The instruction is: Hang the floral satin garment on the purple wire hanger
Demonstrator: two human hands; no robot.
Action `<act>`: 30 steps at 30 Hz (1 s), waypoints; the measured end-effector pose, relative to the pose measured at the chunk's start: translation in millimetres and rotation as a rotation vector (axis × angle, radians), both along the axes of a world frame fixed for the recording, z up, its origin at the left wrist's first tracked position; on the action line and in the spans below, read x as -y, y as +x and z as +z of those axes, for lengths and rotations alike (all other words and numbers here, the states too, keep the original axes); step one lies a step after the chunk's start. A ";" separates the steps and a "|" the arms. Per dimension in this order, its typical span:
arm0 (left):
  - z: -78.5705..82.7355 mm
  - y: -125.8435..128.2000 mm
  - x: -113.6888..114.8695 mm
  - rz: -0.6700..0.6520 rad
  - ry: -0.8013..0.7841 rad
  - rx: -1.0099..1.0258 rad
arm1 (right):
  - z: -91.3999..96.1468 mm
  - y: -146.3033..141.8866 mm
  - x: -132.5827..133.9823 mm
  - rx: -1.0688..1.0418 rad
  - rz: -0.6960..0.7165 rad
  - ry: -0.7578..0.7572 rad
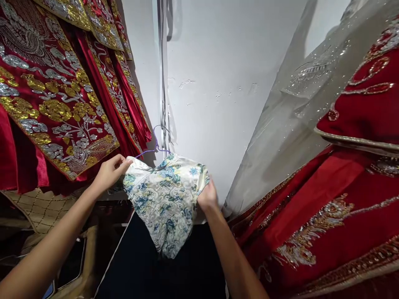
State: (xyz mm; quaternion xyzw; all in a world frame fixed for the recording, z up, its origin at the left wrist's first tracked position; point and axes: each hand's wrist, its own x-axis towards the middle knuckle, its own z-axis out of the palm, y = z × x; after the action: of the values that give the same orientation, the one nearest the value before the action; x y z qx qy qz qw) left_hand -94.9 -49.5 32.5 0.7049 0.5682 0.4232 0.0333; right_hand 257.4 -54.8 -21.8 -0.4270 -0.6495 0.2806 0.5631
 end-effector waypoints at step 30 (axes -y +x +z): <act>-8.5 112.0 44.2 -0.781 -0.498 0.913 | -26.1 -57.1 55.5 0.595 -0.018 0.303</act>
State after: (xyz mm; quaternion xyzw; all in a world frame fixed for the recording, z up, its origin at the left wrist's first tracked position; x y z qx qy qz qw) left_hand 17.0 -93.7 24.0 0.5801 0.2800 0.4923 0.5854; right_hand 200.3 -110.4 -47.9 -0.4073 -0.8160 0.0387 0.4084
